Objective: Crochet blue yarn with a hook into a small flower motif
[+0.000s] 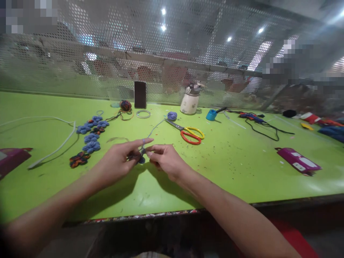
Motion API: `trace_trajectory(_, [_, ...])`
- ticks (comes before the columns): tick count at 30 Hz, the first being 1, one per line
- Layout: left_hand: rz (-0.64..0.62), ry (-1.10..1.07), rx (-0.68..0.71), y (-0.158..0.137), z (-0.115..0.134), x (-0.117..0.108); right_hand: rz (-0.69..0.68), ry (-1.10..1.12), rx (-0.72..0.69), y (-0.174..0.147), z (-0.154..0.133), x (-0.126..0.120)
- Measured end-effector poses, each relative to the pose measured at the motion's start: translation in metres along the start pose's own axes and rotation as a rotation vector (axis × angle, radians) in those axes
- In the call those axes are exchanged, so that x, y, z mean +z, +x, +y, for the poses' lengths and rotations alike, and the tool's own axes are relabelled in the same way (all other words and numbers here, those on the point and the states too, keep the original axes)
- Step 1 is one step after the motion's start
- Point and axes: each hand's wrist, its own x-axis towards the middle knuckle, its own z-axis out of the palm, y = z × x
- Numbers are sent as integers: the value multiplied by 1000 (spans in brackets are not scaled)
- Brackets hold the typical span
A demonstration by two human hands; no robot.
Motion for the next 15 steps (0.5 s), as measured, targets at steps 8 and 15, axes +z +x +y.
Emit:
trace_trajectory(8, [168, -894, -219, 0, 6, -3, 12, 206, -257, -5, 7, 10])
trace_trajectory(15, [102, -1231, -340, -1, 12, -12, 21, -182, -619, -4, 8, 0])
